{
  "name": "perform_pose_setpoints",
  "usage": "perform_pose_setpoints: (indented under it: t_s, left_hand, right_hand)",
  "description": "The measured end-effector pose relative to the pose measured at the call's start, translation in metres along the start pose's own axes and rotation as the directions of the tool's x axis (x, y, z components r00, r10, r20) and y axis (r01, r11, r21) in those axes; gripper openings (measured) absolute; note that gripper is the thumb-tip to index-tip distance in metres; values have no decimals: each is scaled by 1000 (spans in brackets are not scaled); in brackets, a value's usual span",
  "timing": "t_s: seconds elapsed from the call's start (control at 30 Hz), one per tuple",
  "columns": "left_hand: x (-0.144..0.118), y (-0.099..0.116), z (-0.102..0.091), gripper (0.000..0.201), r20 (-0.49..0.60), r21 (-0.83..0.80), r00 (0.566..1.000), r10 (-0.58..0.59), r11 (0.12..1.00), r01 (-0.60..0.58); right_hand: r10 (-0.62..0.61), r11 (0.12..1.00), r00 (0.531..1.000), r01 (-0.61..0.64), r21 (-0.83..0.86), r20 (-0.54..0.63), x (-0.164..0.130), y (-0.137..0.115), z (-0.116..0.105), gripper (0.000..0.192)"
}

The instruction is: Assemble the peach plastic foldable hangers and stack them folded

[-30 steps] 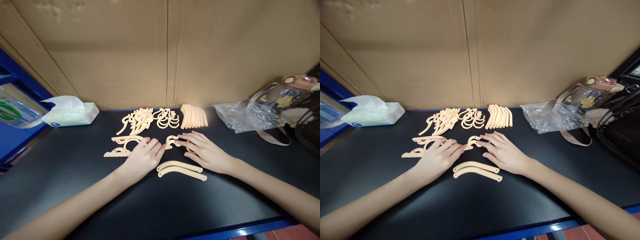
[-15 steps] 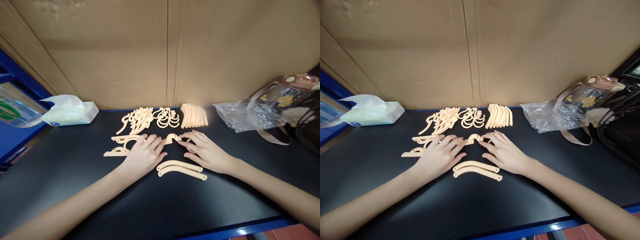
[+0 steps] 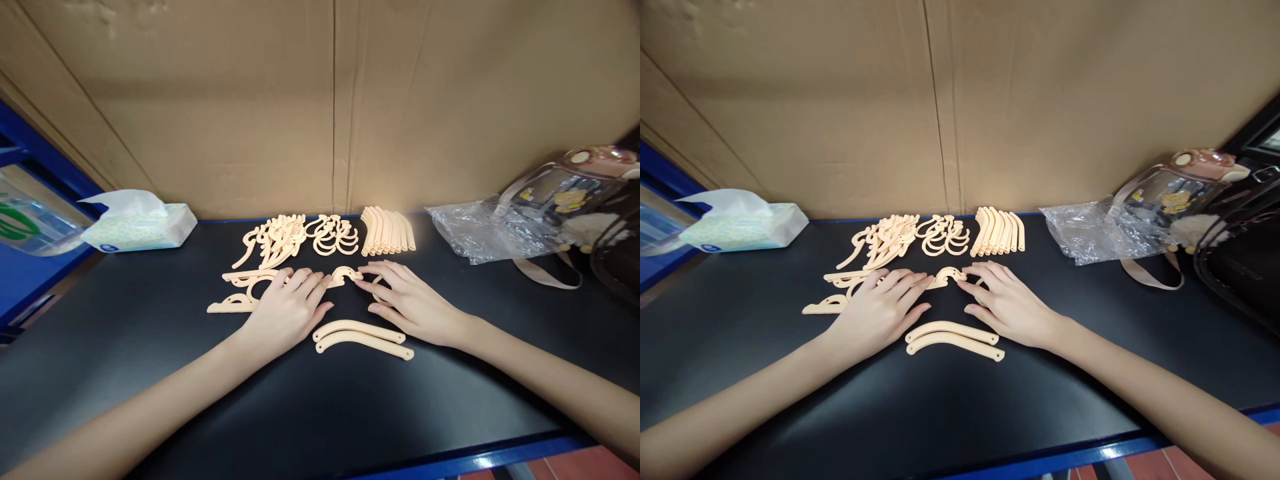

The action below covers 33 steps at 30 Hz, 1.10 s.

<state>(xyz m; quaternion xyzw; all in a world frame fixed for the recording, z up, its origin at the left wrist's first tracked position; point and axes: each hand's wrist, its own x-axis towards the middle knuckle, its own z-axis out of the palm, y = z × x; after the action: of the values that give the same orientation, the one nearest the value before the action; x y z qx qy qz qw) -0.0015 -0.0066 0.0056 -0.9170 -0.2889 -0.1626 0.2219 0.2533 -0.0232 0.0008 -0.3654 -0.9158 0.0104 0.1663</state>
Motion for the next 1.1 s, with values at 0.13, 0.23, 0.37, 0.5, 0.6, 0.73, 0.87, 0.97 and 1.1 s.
perform_pose_setpoints:
  t_s: [0.13, 0.23, 0.37, 0.5, 0.6, 0.73, 0.87, 0.97, 1.1]
  left_hand:
    - [-2, 2, -10, 28, -14, -164, 999, 45, 985, -47]
    - [-5, 8, -15, 27, 7, -349, 995, 101, 932, -92]
    - [-7, 16, -16, 26, 85, -479, 987, 136, 874, -79]
    - [-9, 18, -14, 22, 81, -501, 988, 128, 862, -71]
    - [-10, 18, -13, 21, 74, -512, 990, 120, 856, -65]
    - [-9, 18, -14, 23, 66, -503, 992, 108, 862, -61]
    - [-9, 16, -14, 31, 37, -524, 996, 82, 850, -50]
    - [-8, 13, -14, 22, 22, -541, 999, 48, 840, -29]
    - [-7, 8, -13, 16, 3, -586, 998, 59, 809, -46]
  right_hand:
    - [19, 1000, 1000, -19, -12, -15, -2, 3, -5, 40]
    - [37, 999, 999, -37, -7, -38, -5, 9, -8, 38]
    - [55, 998, 997, -55, 6, -48, -9, 19, -10, 38]
    - [36, 998, 999, -37, -46, -29, -8, 24, -10, 33]
    - [8, 995, 1000, -11, -100, -28, -7, 26, -10, 34]
    - [-18, 984, 998, 8, -180, -53, -7, 27, -11, 34]
    - [-40, 961, 998, 27, -275, -44, -7, 27, -10, 36]
    - [-69, 917, 998, 65, -393, 5, -7, 26, -10, 38]
    - [-90, 847, 993, 113, -519, 69, -7, 24, -11, 33]
